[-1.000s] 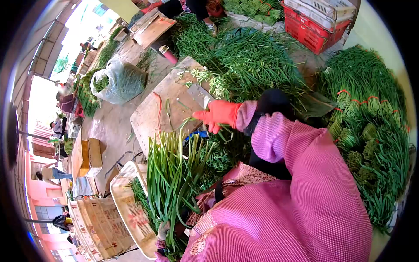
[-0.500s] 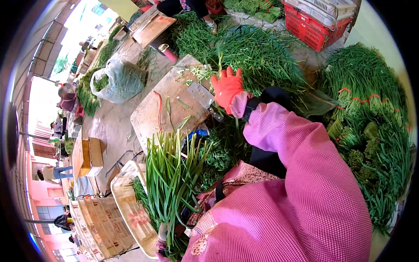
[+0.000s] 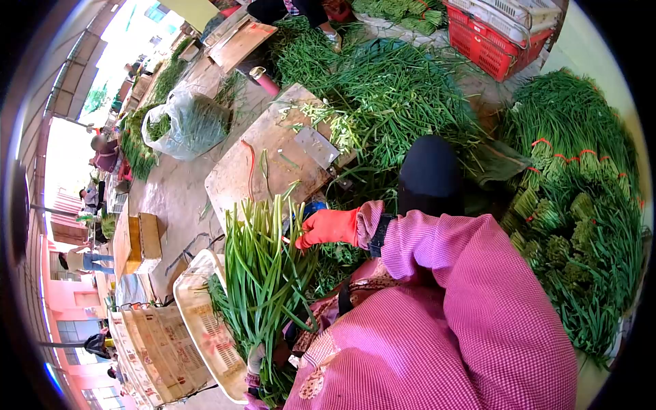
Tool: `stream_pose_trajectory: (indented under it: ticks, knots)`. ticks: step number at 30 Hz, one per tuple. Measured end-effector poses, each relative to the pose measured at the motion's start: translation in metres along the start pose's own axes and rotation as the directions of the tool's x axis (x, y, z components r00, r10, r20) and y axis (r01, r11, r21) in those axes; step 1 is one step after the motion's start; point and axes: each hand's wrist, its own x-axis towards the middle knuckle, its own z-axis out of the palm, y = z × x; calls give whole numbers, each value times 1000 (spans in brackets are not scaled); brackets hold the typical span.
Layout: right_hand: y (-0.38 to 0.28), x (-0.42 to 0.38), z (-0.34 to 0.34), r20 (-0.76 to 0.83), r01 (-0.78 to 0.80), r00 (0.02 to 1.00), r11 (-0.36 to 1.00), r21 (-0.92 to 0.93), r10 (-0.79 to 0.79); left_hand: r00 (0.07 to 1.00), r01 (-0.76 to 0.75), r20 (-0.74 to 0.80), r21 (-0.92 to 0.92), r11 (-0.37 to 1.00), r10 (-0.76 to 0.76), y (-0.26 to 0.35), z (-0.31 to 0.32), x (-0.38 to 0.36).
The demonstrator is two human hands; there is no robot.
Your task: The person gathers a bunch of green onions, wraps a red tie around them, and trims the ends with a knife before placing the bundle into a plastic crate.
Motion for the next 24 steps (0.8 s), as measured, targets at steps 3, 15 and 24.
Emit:
stream_pose_trajectory:
  ticks: [3, 15, 24]
  knots:
    - [4, 4, 0, -62, 80, 994, 992, -94, -86, 1000, -10, -5, -38, 999, 9, -2, 0, 0]
    - [-2, -3, -98, -754, -247, 510, 769, -589, -414, 978, -72, -183, 152, 986, 100, -70, -80, -2]
    - [-32, 25, -10, 202, -170, 971, 959, 225, 125, 983, -95, -60, 636, 766, 172, -4, 15, 17]
